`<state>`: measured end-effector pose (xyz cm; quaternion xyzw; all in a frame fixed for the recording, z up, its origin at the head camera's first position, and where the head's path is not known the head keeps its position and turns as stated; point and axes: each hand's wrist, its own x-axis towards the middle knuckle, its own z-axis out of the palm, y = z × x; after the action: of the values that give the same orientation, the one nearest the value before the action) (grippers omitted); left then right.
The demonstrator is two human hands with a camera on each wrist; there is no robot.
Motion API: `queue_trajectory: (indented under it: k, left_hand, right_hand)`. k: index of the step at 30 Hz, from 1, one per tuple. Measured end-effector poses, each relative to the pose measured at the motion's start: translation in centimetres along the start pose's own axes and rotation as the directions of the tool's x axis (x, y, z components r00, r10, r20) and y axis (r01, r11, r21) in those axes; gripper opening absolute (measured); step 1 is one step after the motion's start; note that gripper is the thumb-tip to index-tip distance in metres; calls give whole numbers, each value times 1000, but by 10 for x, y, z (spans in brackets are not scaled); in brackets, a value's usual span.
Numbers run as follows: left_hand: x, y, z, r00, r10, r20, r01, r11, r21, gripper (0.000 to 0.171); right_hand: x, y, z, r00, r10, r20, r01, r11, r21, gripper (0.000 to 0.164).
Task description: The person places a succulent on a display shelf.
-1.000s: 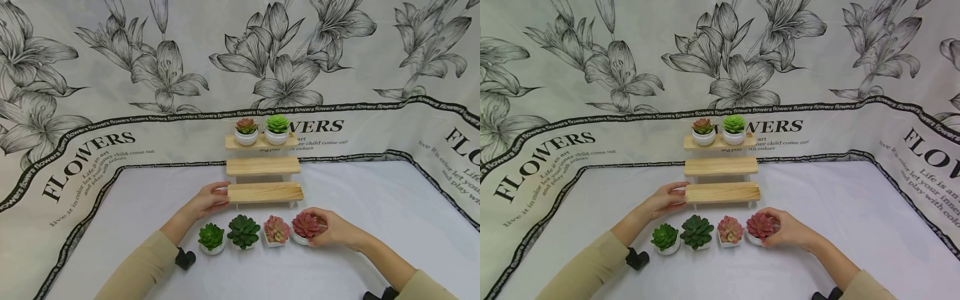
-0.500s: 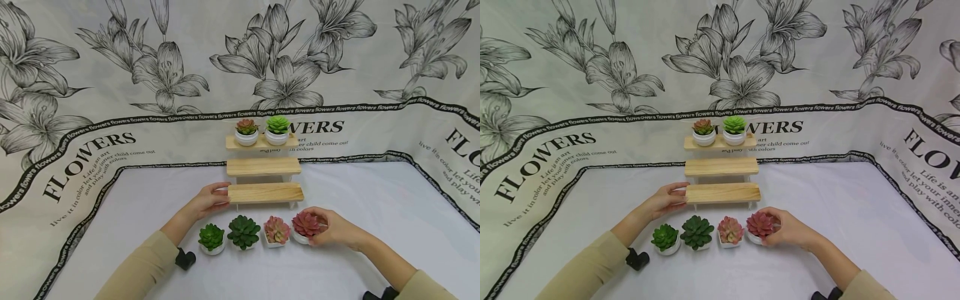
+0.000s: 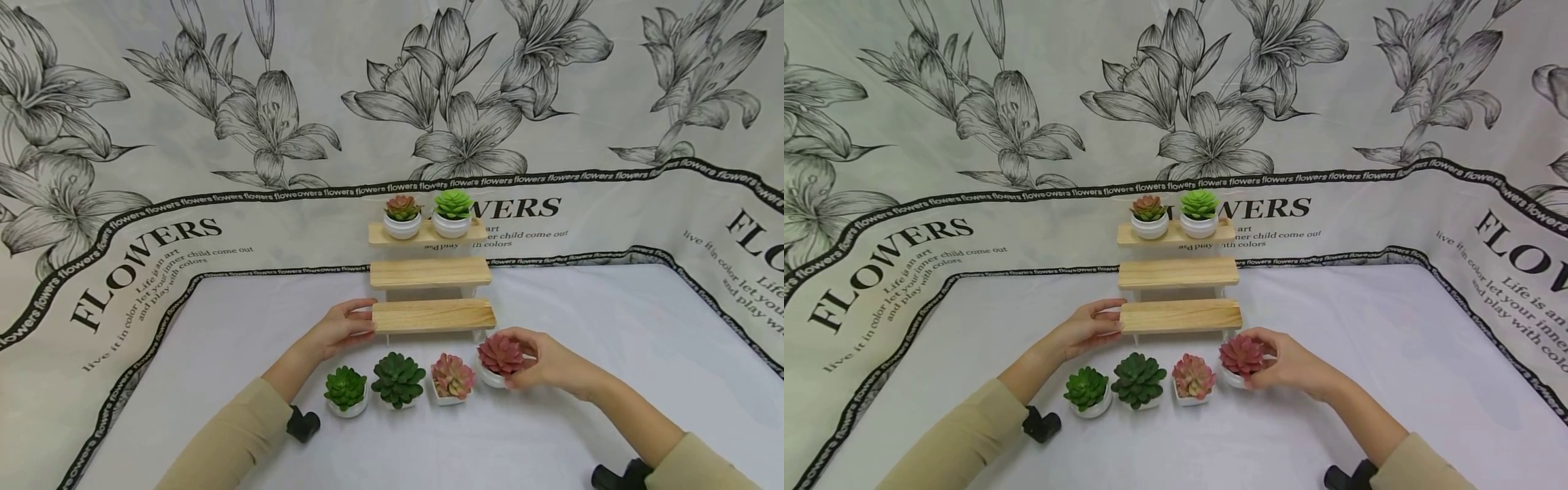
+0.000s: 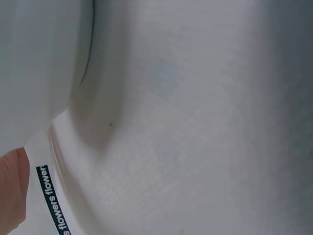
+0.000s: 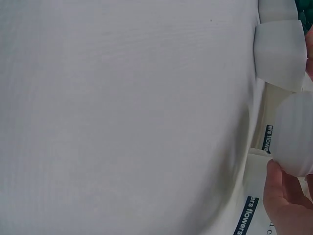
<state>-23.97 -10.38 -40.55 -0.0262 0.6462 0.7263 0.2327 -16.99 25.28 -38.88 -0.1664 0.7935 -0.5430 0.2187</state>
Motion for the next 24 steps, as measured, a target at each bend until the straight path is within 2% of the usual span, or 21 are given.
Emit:
queue_trajectory:
  k: [10,16,24]
  left_hand:
    - [-1,0,1,1000,1,-8,-1,1000,12,56]
    - [-1,0,0,1000,7,0,-7,1000,22,57]
    - [-1,0,0,1000,13,4,-13,999,29,56]
  right_hand:
    - [6,-12,-4,999,-22,-30,19,997,-80,68]
    - [9,-21,-6,999,-6,-51,1,996,-89,67]
    - [18,-36,-9,998,-32,-59,25,994,-106,67]
